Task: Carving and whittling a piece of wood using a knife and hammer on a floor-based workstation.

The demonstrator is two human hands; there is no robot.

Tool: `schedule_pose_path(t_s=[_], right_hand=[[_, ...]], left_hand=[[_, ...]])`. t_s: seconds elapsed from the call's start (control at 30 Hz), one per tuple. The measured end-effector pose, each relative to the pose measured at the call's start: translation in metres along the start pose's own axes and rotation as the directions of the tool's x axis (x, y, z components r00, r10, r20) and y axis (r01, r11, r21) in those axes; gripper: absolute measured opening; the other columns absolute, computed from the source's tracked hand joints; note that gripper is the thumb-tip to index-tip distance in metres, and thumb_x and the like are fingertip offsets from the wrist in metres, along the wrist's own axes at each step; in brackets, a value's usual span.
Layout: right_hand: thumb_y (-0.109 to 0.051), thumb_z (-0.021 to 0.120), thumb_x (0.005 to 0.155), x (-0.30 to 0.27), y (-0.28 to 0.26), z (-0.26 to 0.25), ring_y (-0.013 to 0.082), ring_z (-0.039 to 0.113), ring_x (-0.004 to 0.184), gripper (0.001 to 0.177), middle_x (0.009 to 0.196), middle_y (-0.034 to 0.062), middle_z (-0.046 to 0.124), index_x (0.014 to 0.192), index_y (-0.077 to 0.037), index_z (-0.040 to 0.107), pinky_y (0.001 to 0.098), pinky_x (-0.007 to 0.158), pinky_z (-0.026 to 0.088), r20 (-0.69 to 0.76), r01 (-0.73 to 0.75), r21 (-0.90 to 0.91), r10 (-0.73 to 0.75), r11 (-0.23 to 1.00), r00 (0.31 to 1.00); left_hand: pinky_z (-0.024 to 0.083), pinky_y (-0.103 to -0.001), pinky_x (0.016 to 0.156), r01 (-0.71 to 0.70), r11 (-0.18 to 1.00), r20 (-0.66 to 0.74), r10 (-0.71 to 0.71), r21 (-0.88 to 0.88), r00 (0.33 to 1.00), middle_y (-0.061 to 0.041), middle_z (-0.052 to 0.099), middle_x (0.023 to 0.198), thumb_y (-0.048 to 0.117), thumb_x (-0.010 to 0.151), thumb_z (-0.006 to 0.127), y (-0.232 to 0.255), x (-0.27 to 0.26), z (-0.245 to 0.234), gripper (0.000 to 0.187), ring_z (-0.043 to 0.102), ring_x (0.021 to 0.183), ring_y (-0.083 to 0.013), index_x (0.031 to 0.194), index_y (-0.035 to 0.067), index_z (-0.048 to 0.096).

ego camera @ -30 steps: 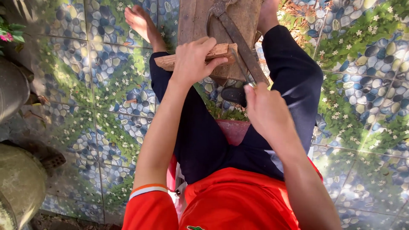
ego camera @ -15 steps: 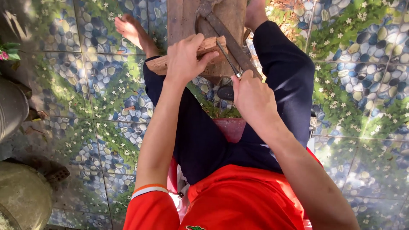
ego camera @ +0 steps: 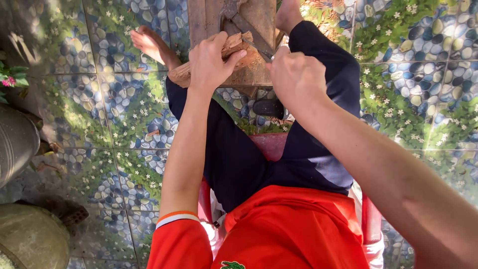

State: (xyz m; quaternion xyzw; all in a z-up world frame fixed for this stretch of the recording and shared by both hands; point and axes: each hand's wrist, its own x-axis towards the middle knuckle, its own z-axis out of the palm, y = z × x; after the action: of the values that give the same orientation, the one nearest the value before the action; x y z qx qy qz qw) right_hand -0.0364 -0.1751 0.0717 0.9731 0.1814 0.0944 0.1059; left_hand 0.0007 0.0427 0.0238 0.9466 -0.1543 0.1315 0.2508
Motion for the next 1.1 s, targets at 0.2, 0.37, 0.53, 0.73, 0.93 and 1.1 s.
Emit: schedule_pose_path(t_s=[0.2,0.37,0.53,0.73,0.93,1.1], right_hand=[[-0.026,0.055,0.108,-0.016,-0.032,0.032,0.0445,0.061,0.047,0.047,0.065,0.0281,0.065,0.081,0.011,0.066,0.0497,0.044,0.050,0.367,-0.389,0.740,0.156,0.549,0.917],[-0.038,0.041,0.106,-0.025,-0.035,0.017,0.0370,0.064,0.063,0.059,0.072,0.0201,0.069,0.075,0.004,0.066,0.0479,0.069,0.051,0.542,-0.554,0.782,0.128,0.284,0.831],[-0.034,0.043,0.110,-0.046,-0.027,-0.013,0.0389,0.066,0.062,0.051,0.074,0.0225,0.069,0.084,0.006,0.063,0.0470,0.062,0.053,0.559,-0.557,0.716,0.131,0.422,0.819],[-0.030,0.046,0.111,-0.048,-0.042,-0.014,0.0459,0.067,0.061,0.045,0.074,0.0281,0.067,0.088,0.007,0.058,0.0513,0.058,0.055,0.523,-0.524,0.678,0.162,0.516,0.837],[-0.030,0.056,0.109,-0.042,-0.049,-0.003,0.0380,0.067,0.047,0.038,0.063,0.0183,0.066,0.087,0.001,0.054,0.0448,0.043,0.053,0.389,-0.435,0.568,0.238,0.699,0.890],[-0.026,0.051,0.108,-0.031,-0.039,0.004,0.0418,0.064,0.049,0.045,0.065,0.0272,0.064,0.083,0.010,0.060,0.0466,0.047,0.053,0.381,-0.418,0.751,0.183,0.511,0.907]], left_hand=[[0.045,-0.041,0.056,-0.019,1.000,0.012,0.019,-0.011,1.000,-0.009,0.067,0.074,0.036,0.085,0.088,0.010,-0.006,-0.001,0.046,0.058,0.057,-0.0347,0.083,0.005,0.054],[0.044,-0.041,0.056,-0.043,0.998,0.032,0.044,-0.043,0.998,-0.007,0.062,0.071,0.039,0.086,0.087,0.011,-0.015,-0.009,0.046,0.056,0.056,-0.0289,0.078,0.006,0.056],[0.045,-0.040,0.057,-0.070,0.997,0.046,0.071,-0.029,0.996,-0.008,0.068,0.077,0.038,0.084,0.087,0.006,-0.011,-0.007,0.042,0.058,0.059,-0.0310,0.086,0.006,0.059],[0.044,-0.039,0.055,-0.053,0.998,0.050,0.054,-0.021,0.997,-0.007,0.068,0.074,0.040,0.083,0.087,0.003,-0.008,-0.002,0.043,0.058,0.056,-0.0316,0.084,0.006,0.060],[0.047,-0.039,0.057,-0.062,0.997,0.026,0.063,-0.039,0.998,-0.009,0.068,0.076,0.032,0.083,0.089,0.007,-0.007,-0.005,0.040,0.059,0.058,-0.0324,0.085,0.005,0.060],[0.047,-0.041,0.058,-0.079,0.996,-0.006,0.079,-0.043,0.997,-0.009,0.069,0.078,0.030,0.083,0.090,0.008,-0.008,-0.004,0.042,0.060,0.060,-0.0339,0.085,0.005,0.058]])
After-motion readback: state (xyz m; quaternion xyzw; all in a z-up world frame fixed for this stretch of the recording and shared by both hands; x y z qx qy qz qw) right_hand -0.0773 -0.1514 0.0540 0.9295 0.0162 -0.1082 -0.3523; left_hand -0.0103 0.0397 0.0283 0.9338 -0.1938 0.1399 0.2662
